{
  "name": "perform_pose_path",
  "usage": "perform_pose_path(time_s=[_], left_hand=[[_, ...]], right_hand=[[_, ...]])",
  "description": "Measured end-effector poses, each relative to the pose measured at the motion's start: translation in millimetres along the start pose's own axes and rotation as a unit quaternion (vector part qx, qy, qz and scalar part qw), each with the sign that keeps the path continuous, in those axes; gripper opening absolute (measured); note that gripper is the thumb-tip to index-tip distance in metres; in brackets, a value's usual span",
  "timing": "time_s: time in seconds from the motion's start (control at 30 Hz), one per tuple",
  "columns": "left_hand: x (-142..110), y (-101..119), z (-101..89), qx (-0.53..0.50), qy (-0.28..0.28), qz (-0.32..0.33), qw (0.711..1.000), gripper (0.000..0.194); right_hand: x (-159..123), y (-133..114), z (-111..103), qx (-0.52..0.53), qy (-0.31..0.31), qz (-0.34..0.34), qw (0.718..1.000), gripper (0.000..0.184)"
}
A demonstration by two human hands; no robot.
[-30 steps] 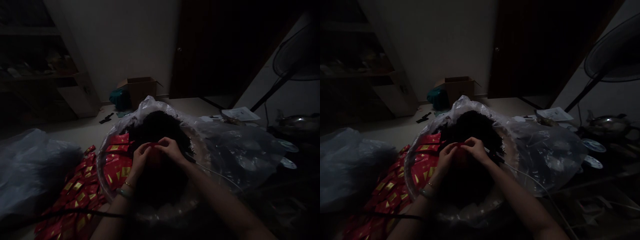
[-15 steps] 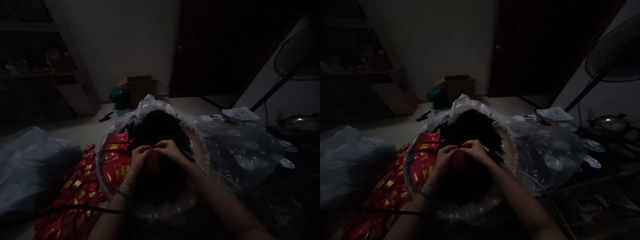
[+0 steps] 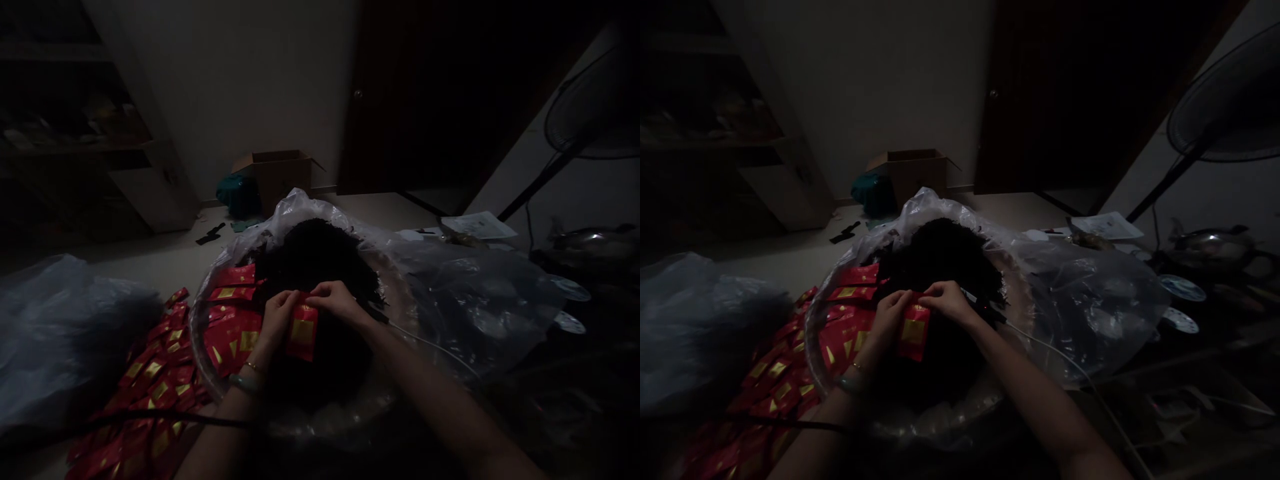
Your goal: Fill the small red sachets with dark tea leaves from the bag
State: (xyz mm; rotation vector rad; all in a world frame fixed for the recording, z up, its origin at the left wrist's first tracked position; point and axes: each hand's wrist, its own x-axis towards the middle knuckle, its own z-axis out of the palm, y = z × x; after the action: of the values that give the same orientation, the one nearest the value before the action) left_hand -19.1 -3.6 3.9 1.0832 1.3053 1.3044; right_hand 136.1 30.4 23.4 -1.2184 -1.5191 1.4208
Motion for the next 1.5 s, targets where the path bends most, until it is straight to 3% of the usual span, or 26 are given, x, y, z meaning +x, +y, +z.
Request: perform_pose_path(time_s=[0.13,0.2,0.37,0.5,0.57,0.63,0.7,0.87,1.03,1.17,1.23,1.37,1.5], left_hand=[[-3,0,1.1,-0.043,-0.113,-0.093,0.988,0.048],[-5,-1,1.5,-0.056,-0.142,-0.131,0.980,0.051],[-7,-4,2.4,-0.084,-0.125,-0.149,0.977,0.049],[-4,-4,2.1,-0.092,-0.095,-0.146,0.980,0.049],[-3,-3,1.4,-0.092,-0.076,-0.143,0.983,0.048],[-2,-2,0.7,-0.088,-0.062,-0.138,0.985,0.047],[-1,-1,0.4,-0.088,-0.057,-0.131,0.986,0.046],[-5,5,1.8,-0.100,-0.052,-0.124,0.986,0.048],[-7,9,3.7,-0.108,-0.047,-0.119,0.986,0.049],[-7,4,3.6,-0.104,-0.063,-0.114,0.986,0.048],[-6,1,3.4,-0.095,-0.073,-0.111,0.987,0.048],[-6,-3,4.8,-0.057,-0.082,-0.097,0.990,0.043],[-9,-3,7.9,-0.035,-0.103,-0.090,0.990,0.040]], right_hand=[[3,5,0,0.015,0.044,-0.036,0.998,0.015],[4,8,1,0.028,0.047,-0.037,0.998,0.017],[7,7,-8,0.008,-0.006,-0.013,1.000,0.026],[16,1,-46,-0.115,-0.021,-0.036,0.992,0.030],[18,3,-70,-0.262,0.016,-0.036,0.964,0.029],[18,9,-88,-0.397,0.006,0.016,0.917,0.030],[17,20,-97,-0.446,-0.020,0.062,0.893,0.034],[20,46,-89,-0.464,-0.041,0.106,0.878,0.028],[23,38,-90,-0.456,-0.024,0.086,0.885,0.029],[12,8,-93,-0.300,0.017,0.014,0.954,0.043],[3,-9,-87,-0.207,-0.019,0.018,0.978,0.049],[-14,-30,-61,-0.177,-0.117,0.005,0.977,0.050],[-18,-34,-40,-0.184,-0.124,-0.059,0.973,0.040]])
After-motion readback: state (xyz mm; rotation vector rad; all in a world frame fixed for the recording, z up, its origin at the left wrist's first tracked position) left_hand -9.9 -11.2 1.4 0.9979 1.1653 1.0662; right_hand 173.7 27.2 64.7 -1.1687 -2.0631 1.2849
